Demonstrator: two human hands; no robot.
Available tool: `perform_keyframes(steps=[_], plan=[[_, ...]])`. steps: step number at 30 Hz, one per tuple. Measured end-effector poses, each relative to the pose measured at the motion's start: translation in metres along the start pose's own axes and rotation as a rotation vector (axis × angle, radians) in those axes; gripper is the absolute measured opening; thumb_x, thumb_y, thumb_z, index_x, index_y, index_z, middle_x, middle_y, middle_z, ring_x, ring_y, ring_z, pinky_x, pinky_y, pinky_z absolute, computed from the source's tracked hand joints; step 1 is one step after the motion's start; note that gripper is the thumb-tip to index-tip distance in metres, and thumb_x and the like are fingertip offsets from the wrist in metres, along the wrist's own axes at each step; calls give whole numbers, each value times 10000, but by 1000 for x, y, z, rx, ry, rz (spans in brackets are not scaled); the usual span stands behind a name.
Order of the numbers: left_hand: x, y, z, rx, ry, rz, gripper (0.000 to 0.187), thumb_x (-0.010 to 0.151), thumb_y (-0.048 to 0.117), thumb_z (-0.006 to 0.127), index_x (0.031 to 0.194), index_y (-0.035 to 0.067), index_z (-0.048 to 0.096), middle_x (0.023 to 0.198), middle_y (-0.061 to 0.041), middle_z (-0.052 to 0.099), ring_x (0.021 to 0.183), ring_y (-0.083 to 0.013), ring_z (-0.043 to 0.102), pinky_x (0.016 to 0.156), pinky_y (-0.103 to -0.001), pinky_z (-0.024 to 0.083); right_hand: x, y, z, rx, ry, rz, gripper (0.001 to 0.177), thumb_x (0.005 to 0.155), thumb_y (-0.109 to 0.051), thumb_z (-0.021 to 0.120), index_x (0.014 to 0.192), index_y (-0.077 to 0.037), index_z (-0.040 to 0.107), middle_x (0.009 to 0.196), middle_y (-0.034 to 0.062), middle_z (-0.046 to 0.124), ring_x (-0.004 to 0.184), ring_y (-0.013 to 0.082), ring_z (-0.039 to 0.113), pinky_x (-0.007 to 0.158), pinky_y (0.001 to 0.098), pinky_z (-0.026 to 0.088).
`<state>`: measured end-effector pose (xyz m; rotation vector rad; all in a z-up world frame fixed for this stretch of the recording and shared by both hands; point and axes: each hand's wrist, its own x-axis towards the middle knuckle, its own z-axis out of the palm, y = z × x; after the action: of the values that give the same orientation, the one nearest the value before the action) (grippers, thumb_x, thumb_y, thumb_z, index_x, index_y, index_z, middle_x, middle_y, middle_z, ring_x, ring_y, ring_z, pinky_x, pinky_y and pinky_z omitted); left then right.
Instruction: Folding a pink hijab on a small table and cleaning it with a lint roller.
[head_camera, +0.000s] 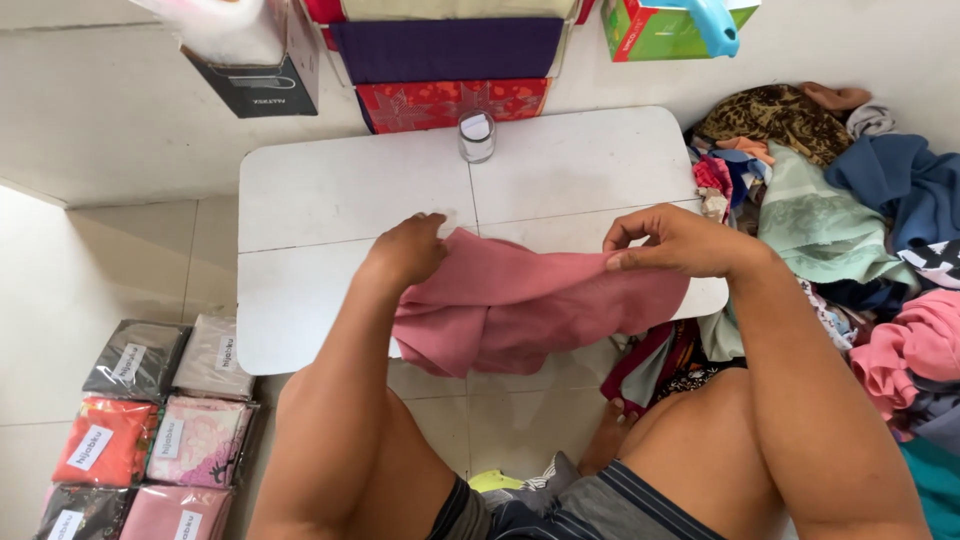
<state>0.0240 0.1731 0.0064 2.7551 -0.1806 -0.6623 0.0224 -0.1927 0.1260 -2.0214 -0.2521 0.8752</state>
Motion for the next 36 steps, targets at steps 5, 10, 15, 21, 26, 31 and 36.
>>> perform_keyframes(steps=[5,10,15,21,26,31,36], plan=[[40,7,32,18,34,-26,521,972,344,549,1437,109,566,1308,-134,643,1234,-327,633,1036,-557,481,-6,-9,7,-66,-78,60,87,832,-46,828,906,-7,854,832,65,765,537,101,620,476,233,492],[55,4,36,-141,98,-106,333,891,413,609,1125,216,739,1055,-27,709,1058,-290,700,995,-505,472,-4,-6,6,-56,-81,83,105,810,-34,835,902,1,870,816,106,778,492,106,576,450,231,457],[49,6,-5,-766,479,2,141,972,180,527,963,177,668,822,-52,756,733,-224,765,766,-386,573,2,21,-11,-81,164,-19,145,878,-88,775,1010,-38,807,909,64,702,622,137,646,537,265,527],[-12,-15,-68,-760,1038,183,80,1084,80,505,1134,94,565,877,-210,660,815,-373,660,783,-487,511,-3,25,-15,-167,173,18,331,754,-177,909,1056,-116,789,964,39,744,742,166,695,628,309,581],[-55,-70,-87,-741,1460,159,97,1126,146,468,1064,80,503,911,-66,531,843,-230,571,799,-348,468,-2,19,-14,-200,95,91,187,795,-154,871,967,-116,809,801,16,699,670,144,544,618,290,441],[-76,-108,-96,-701,1700,-29,139,1094,97,514,970,59,464,877,-27,439,756,-174,423,685,-328,422,3,11,-13,-99,153,51,115,880,-199,845,850,-105,786,668,-21,535,601,106,364,560,256,309],[-77,-125,-90,-744,1675,-102,89,1062,99,539,990,59,506,910,-47,549,802,-192,540,740,-328,502,19,37,-20,216,222,-249,156,843,0,826,852,-94,702,738,-46,586,715,36,523,654,184,435]])
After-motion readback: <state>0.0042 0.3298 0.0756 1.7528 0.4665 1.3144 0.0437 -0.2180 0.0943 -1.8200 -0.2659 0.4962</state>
